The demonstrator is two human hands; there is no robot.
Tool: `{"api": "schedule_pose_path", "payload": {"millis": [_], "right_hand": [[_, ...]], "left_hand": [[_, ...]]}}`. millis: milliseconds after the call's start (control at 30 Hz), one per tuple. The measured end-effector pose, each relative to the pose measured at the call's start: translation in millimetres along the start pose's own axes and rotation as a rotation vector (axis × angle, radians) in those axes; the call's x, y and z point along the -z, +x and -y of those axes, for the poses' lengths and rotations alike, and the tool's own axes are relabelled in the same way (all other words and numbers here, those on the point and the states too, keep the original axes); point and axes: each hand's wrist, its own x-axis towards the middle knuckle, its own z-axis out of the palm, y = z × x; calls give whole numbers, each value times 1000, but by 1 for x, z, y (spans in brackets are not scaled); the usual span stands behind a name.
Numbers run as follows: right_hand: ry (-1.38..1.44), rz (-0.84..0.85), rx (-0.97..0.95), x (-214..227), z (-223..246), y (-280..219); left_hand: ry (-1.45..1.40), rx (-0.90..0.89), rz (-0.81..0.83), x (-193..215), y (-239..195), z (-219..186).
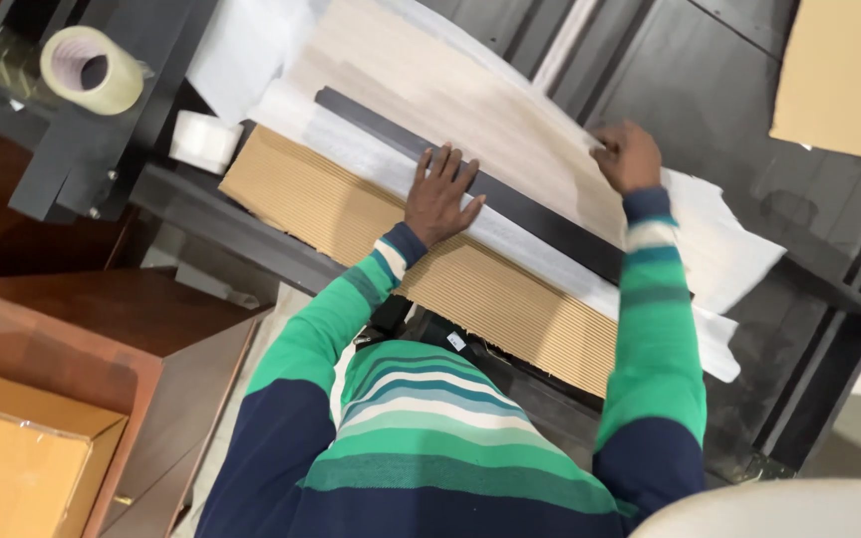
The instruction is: The person wraps a dark furniture component in foam and cardboard, securing it with tape.
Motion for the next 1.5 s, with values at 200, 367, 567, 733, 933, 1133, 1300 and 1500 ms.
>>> {"api": "schedule_pose_path", "payload": {"millis": [200, 367, 567, 733, 933, 1133, 1300, 1500], "right_hand": [[267, 129, 124, 101, 157, -91], [289, 95, 164, 74, 189, -166], [151, -63, 139, 21, 195, -208], [175, -178, 47, -28, 198, -227], [180, -426, -105, -69, 197, -240], [233, -511, -194, -77, 197, -242], [370, -402, -241, -47, 198, -237], [390, -469, -64, 8, 228, -181]], "left_hand": [[-25, 28, -6, 2, -2, -3], [-89, 92, 131, -16, -14, 9], [-668, 227, 42, -38, -74, 4], [-123, -57, -195, 60, -94, -59], [-502, -35, 224, 33, -73, -62], [-171, -231, 218, -4, -3, -20], [1, -239, 286, -34, -3, -7], [33, -186, 327, -43, -4, -10]]}}
